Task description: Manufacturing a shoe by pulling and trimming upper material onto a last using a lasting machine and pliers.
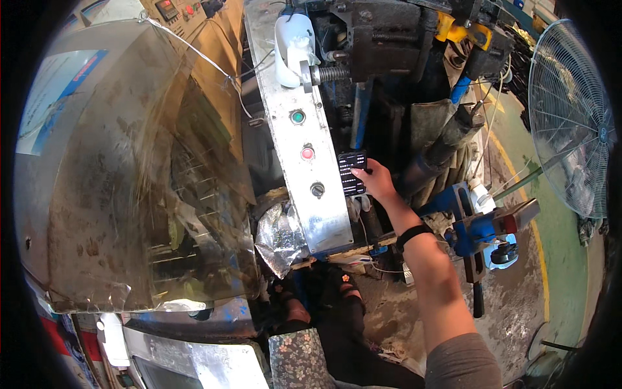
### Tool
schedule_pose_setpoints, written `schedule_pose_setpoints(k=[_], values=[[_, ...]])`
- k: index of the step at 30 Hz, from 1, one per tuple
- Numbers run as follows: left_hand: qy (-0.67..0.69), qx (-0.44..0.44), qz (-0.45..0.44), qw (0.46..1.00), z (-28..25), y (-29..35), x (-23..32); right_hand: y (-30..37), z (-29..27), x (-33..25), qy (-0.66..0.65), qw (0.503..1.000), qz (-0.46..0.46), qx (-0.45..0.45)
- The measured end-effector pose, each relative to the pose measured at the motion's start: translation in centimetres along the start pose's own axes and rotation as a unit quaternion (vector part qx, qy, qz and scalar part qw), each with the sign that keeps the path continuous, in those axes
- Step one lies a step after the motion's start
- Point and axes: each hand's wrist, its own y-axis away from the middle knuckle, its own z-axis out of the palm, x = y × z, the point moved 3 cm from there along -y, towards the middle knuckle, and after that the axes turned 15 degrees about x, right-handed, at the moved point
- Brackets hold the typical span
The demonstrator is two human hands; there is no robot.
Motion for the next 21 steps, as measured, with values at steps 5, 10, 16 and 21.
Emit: schedule_pose_setpoints(k=[5,10,16,21], values=[[-0.003,-0.005,-0.018,1.0,0.0,-0.1,0.2,-0.3,-0.1,1.7,-0.146,0.989,0.033,-0.003],[0.001,-0.016,0.0,1.0,-0.3,-0.2,-0.1,-0.4,-0.6,1.3,-0.151,0.98,0.106,0.073],[0.005,-0.018,-0.037,0.999,-0.7,0.0,-0.3,-1.8,-1.3,-2.0,0.049,0.99,0.021,0.13],[0.009,-0.019,-0.043,0.999,-0.9,0.0,-0.4,-1.2,-2.2,-0.7,0.126,0.985,-0.023,0.114]])
